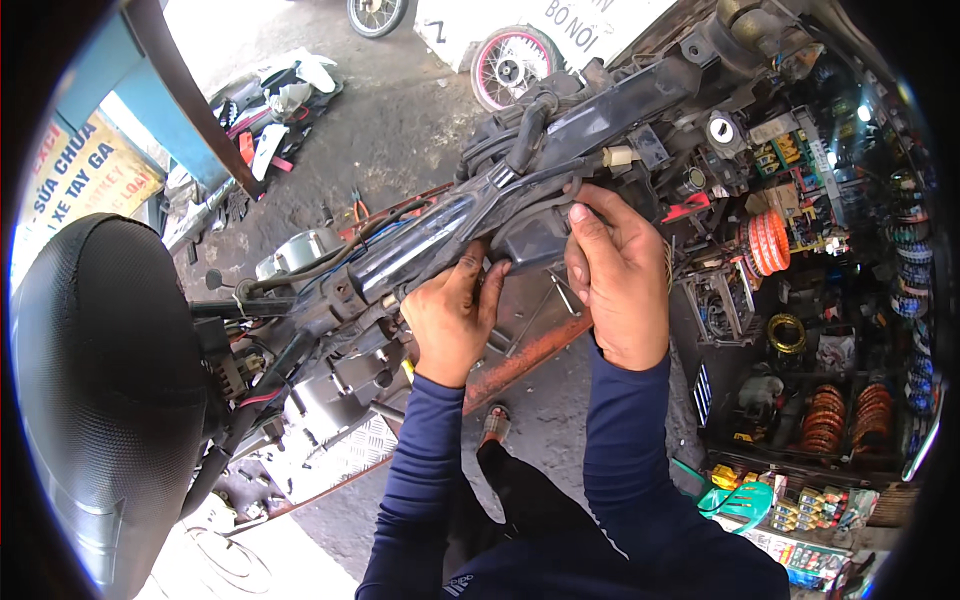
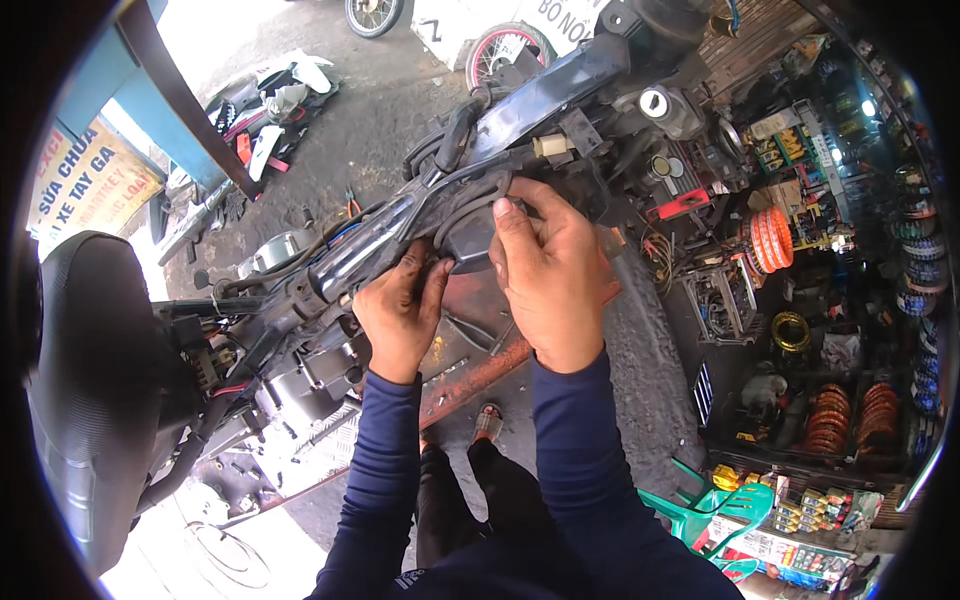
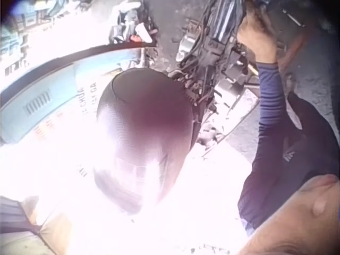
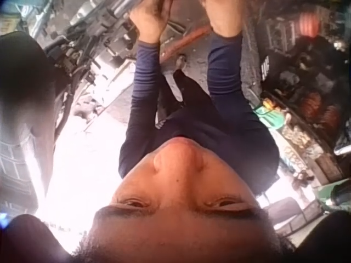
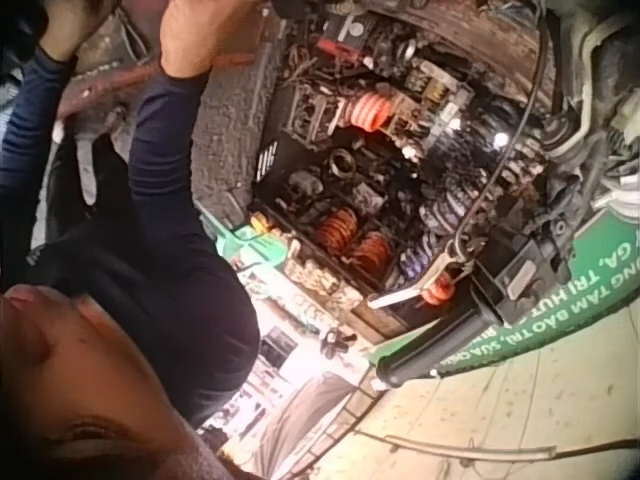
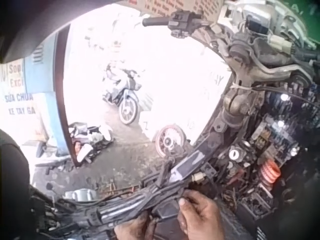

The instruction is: Repairing and servicing various engine and body components of a motorcycle using hand tools.

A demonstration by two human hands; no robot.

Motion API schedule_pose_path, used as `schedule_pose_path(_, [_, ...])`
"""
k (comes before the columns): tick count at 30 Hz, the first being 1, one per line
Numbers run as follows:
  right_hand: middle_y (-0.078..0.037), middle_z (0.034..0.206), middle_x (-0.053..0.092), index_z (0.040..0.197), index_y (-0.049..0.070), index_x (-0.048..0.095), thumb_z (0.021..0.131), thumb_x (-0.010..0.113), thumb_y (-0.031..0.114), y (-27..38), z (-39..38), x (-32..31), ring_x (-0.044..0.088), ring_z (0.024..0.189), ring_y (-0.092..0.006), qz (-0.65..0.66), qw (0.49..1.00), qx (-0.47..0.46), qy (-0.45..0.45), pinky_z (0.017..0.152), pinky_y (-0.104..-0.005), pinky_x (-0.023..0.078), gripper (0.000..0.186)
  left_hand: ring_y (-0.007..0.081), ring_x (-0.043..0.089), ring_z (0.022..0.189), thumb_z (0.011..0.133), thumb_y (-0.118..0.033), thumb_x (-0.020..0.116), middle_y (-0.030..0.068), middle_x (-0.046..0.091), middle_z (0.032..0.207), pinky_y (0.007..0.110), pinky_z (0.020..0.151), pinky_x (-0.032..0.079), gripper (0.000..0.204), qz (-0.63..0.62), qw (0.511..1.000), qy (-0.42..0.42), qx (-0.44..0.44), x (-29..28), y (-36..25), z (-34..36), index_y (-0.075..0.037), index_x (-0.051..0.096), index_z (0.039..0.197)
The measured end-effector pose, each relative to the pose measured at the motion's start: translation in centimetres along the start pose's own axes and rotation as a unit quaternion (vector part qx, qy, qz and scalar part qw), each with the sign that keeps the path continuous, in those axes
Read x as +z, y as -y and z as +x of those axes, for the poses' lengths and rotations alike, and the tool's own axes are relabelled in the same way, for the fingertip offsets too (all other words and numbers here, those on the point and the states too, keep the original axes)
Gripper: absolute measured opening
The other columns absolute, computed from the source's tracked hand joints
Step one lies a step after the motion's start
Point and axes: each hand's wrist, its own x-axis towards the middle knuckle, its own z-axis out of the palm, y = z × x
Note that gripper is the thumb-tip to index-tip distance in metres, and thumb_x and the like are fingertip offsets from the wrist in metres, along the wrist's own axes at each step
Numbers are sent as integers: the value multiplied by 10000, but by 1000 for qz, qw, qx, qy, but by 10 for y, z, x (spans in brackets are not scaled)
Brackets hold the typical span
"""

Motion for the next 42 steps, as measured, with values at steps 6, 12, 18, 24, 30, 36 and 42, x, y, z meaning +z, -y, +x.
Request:
schedule_pose_path(6, [32, 532, 436, 859, 1, 588, 953, 566, 215, -15, 6, 13, 375, 430, -33, 116, 993, 19, 27, 393, -200, 265, 235, 250, 585, 499, 772, -297, 744, 69, 595, 595, 347, 481, 437, 303, -20, 1000, 2, 2, -4, 1, 3, -106, 684, 999])
schedule_pose_path(12, [36, 491, 406, 783, 0, 595, 954, 571, 312, -15, 12, 5, 367, 404, -34, 89, 996, 3, -22, 375, -203, 261, 357, 269, 608, 547, 757, -279, 754, 88, 633, 652, 350, 523, 464, 293, -22, 1000, -5, 3, -1, 1, 3, -100, 695, 980])
schedule_pose_path(18, [34, 478, 412, 746, -1, 591, 954, 573, 298, -26, 11, 1, 358, 394, -32, 94, 994, -50, -26, 378, -205, 258, 364, 282, 611, 573, 751, -274, 759, 91, 643, 697, 355, 537, 468, 308, -8, 1000, 1, 19, -1, 3, 2, -97, 691, 994])
schedule_pose_path(24, [44, 482, 469, 784, -36, 621, 900, 629, 149, -2, 27, 1, 373, 405, -19, -98, 985, -117, -81, 392, -238, 264, 218, 270, 595, 554, 697, -284, 797, 88, 623, 668, 349, 531, 460, 401, -25, 999, 39, 4, -8, -1, 5, -63, 679, 1010])
schedule_pose_path(30, [-95, 464, 433, 688, -37, 594, 855, 652, 165, 5, 36, -12, 392, 411, -152, -385, 883, -255, -84, 446, -335, 324, 269, 276, 595, 558, 668, -306, 810, 88, 624, 666, 348, 542, 466, 431, -9, 1000, 15, 1, -3, 1, 3, -61, 681, 998])
schedule_pose_path(36, [-70, 472, 461, 675, -39, 591, 844, 643, 135, 3, 23, -17, 371, 417, -102, -306, 935, -162, -77, 435, -311, 306, 249, 275, 615, 584, 660, -311, 809, 96, 646, 702, 347, 556, 478, 418, -9, 1000, 6, -10, -1, 0, 1, -71, 683, 978])
schedule_pose_path(42, [13, 481, 462, 647, -16, 573, 812, 671, 89, -8, -20, -16, 366, 471, -18, -252, 962, -100, -16, 440, -239, 289, 219, 277, 610, 571, 671, -297, 805, 93, 643, 692, 344, 545, 470, 402, -25, 999, -12, 15, -2, 5, 0, -77, 678, 982])
